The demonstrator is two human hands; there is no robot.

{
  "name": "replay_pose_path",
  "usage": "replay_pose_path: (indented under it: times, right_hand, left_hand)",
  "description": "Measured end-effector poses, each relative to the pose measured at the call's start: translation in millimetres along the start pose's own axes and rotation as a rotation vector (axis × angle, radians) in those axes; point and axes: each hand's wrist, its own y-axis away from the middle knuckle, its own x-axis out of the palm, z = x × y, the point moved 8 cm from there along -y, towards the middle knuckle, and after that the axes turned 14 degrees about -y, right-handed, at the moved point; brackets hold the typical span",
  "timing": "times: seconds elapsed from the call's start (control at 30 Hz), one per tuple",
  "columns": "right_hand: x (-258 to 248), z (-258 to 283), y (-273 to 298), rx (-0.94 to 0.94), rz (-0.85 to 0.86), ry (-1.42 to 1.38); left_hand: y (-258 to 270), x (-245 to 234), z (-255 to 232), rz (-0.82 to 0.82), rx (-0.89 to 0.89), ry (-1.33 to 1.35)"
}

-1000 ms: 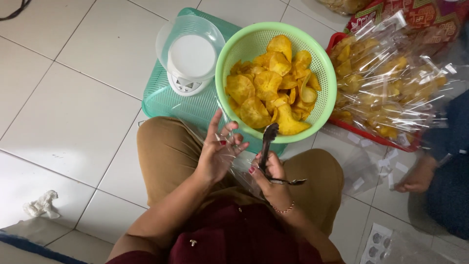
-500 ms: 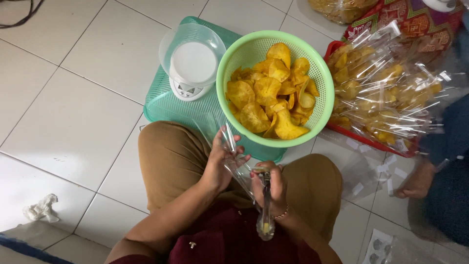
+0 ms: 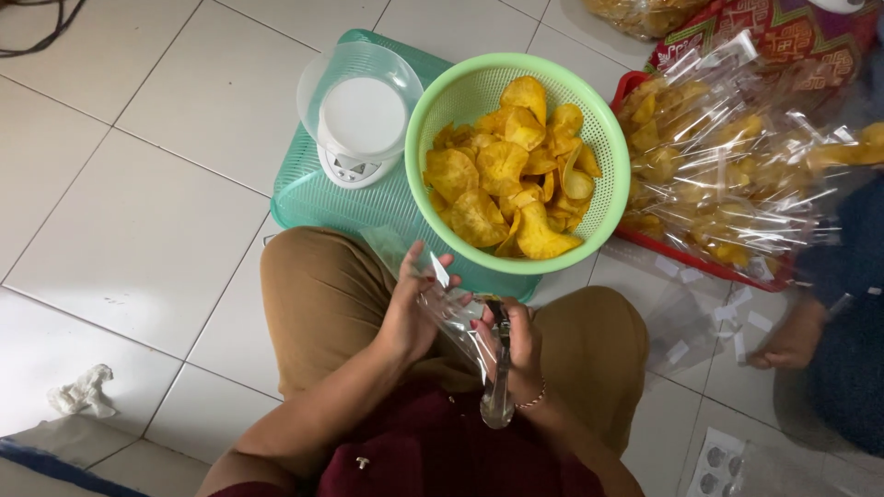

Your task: Packaging fried chips into plastic bags using tongs

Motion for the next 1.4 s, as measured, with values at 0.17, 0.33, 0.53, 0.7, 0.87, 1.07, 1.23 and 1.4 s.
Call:
replay_pose_path:
  times: [0.17,0.33,0.53,0.7,0.87,1.07,1.23,1.4]
  right_hand:
    - [4,9,-5,-0.003,0.051,0.039]
    - [-2,2,-7,0.051,-0.021,0.028]
    - [3,-3,-12,0.213,-0.012,-0.101]
    - [12,-36,1,0.344,0.065,-0.248]
    - [17,-28,-3,0.279,0.084,-0.161]
    - [-5,-38,-4,0.3,0.046,-0.281]
    - [-28,-31,-17,0.29,-0.035,-0.589]
    - [-17,-14,-9,0.449,0.0,-0.846]
  left_hand:
    - [7,3,24,0.006,-0.089,-0.022]
    - [-6,-12,15,-0.031,-0.019,0.043]
    - [-9,-20,-4,-0.028,0.083,0.126]
    - [-14,-31,-18,-0.029,0.162,0.163]
    - [-18,-35,-24,-0.03,0.159,0.155]
    - [-29,-53,-32,-0.013,0.138,0.336]
    - [-27,-34,-69,0.054,0.344,0.274]
    - [-13,-6,-84,0.159,0.53,0.162]
